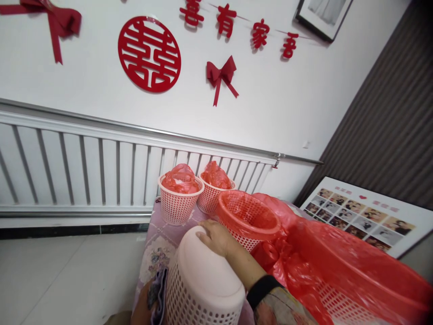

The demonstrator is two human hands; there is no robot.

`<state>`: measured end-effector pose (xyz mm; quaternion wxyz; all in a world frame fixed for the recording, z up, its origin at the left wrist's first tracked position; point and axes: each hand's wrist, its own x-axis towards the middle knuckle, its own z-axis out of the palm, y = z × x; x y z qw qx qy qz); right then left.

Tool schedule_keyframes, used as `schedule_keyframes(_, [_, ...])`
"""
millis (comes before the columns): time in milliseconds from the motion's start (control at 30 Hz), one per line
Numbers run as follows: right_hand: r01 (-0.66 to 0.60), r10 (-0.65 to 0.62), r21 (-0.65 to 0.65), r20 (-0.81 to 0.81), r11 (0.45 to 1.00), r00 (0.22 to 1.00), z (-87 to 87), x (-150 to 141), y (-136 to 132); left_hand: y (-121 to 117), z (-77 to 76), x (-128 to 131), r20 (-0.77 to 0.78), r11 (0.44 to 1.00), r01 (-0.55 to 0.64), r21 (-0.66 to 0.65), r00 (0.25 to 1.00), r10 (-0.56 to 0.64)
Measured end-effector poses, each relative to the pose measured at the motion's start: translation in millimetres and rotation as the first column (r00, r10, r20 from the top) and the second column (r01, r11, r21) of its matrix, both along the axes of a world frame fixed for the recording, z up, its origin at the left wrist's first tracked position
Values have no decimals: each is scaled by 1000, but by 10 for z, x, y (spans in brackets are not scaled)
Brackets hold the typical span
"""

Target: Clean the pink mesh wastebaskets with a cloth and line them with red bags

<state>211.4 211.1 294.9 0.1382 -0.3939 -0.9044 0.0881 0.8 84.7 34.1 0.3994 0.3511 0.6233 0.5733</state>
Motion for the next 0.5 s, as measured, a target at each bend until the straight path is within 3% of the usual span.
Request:
schedule_keyframes(333, [54,-56,19,110,998,992,75,-37,-66,64,-84,-42,-23,1000,-17,23,1000,17])
schedule_keyframes(500, [258,-265,64,166,964,950,177,-103,-219,78,-91,-60,-52,999,-3,35,999,5])
